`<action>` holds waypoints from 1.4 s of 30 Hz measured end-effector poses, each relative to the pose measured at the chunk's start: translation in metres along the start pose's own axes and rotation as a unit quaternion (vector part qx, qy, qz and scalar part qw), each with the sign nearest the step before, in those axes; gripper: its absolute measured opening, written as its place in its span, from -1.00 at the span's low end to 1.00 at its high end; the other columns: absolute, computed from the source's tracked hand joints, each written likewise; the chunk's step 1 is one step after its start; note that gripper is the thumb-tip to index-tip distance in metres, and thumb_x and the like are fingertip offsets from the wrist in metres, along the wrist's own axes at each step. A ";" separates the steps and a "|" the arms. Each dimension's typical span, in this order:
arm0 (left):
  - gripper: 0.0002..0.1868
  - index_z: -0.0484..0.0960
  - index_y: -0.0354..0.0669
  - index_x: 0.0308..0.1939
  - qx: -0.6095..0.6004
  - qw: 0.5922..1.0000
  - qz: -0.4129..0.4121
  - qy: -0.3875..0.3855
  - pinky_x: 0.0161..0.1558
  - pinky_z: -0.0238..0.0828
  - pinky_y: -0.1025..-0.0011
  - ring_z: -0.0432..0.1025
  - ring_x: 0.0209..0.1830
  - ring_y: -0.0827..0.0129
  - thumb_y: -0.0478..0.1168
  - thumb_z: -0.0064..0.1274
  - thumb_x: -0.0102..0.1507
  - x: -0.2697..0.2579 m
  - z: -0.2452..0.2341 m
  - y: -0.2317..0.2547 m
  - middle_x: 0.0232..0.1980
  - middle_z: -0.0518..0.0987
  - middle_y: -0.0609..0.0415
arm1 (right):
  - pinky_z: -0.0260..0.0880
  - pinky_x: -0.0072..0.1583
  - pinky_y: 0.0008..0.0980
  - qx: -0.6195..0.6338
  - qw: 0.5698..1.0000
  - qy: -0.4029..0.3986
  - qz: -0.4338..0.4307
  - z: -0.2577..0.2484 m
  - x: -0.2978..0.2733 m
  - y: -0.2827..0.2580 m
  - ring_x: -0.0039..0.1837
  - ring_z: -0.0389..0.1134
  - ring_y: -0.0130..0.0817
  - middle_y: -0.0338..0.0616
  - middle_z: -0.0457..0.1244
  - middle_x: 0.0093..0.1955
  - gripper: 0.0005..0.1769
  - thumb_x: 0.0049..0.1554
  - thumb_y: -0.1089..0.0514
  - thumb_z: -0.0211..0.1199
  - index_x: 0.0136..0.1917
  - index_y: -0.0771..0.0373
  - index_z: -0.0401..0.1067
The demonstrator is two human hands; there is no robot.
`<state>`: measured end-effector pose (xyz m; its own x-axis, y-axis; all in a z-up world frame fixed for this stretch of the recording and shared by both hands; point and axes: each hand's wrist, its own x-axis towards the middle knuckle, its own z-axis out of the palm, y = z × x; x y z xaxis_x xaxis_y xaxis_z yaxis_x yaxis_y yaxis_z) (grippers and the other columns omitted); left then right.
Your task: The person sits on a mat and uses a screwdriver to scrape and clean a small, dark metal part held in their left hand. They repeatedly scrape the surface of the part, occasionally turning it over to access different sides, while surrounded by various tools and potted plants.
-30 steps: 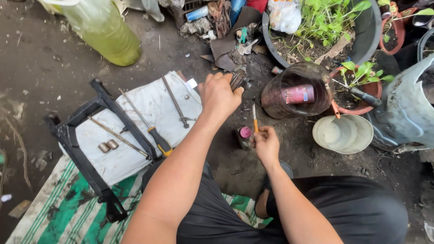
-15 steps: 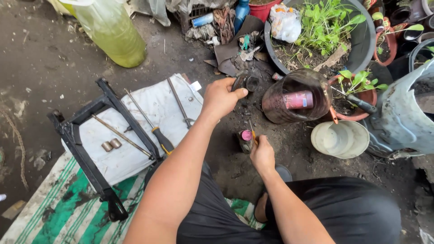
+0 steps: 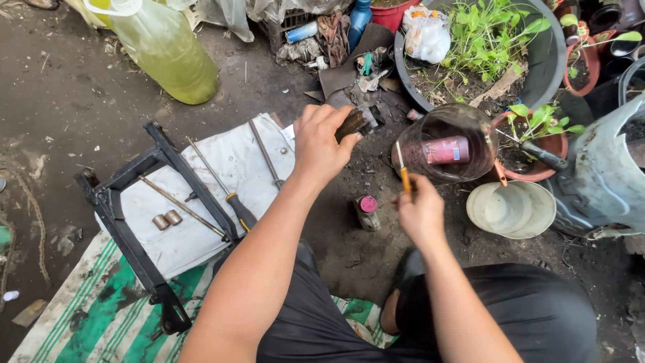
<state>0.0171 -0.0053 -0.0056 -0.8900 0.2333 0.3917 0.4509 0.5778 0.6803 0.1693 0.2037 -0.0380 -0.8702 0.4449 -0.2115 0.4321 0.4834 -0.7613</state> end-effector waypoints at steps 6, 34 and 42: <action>-0.42 0.79 0.03 0.18 0.009 0.992 0.109 0.061 0.29 0.23 0.12 0.44 0.18 0.25 -0.11 0.60 0.08 0.006 0.016 0.001 -0.13 0.59 0.24 | 0.59 -0.23 -0.20 0.081 0.984 0.023 -0.154 -0.068 -0.014 -0.046 -0.25 0.56 -0.16 0.16 0.42 -0.01 -0.58 0.31 0.43 0.24 0.44 0.40 0.49; -0.45 0.82 -0.10 0.18 -0.007 0.982 0.036 -0.183 0.24 0.32 0.06 0.52 0.11 0.18 0.00 0.52 0.16 0.012 -0.001 -0.008 -0.12 0.71 0.13 | 0.54 0.16 -0.16 -0.261 0.886 0.184 -0.337 -0.069 -0.003 -0.025 0.11 0.46 -0.12 -0.21 0.37 0.03 -0.65 0.25 0.23 0.39 0.23 -0.10 0.78; -0.45 0.83 -0.12 0.15 0.035 0.991 -0.042 -0.126 0.12 0.45 0.08 0.53 0.07 0.15 0.04 0.50 0.15 0.009 0.004 -0.029 -0.13 0.66 0.14 | 0.51 0.25 0.12 -0.053 0.987 0.068 -0.138 -0.038 0.000 0.020 0.19 0.50 0.27 0.18 0.46 0.07 -0.61 0.22 0.32 0.27 0.28 0.18 0.68</action>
<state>-0.0046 -0.0170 -0.0244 -0.9165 0.3649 0.1638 0.3775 0.6537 0.6559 0.1870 0.2417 -0.0300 -0.9219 0.3780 0.0849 0.2110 0.6737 -0.7082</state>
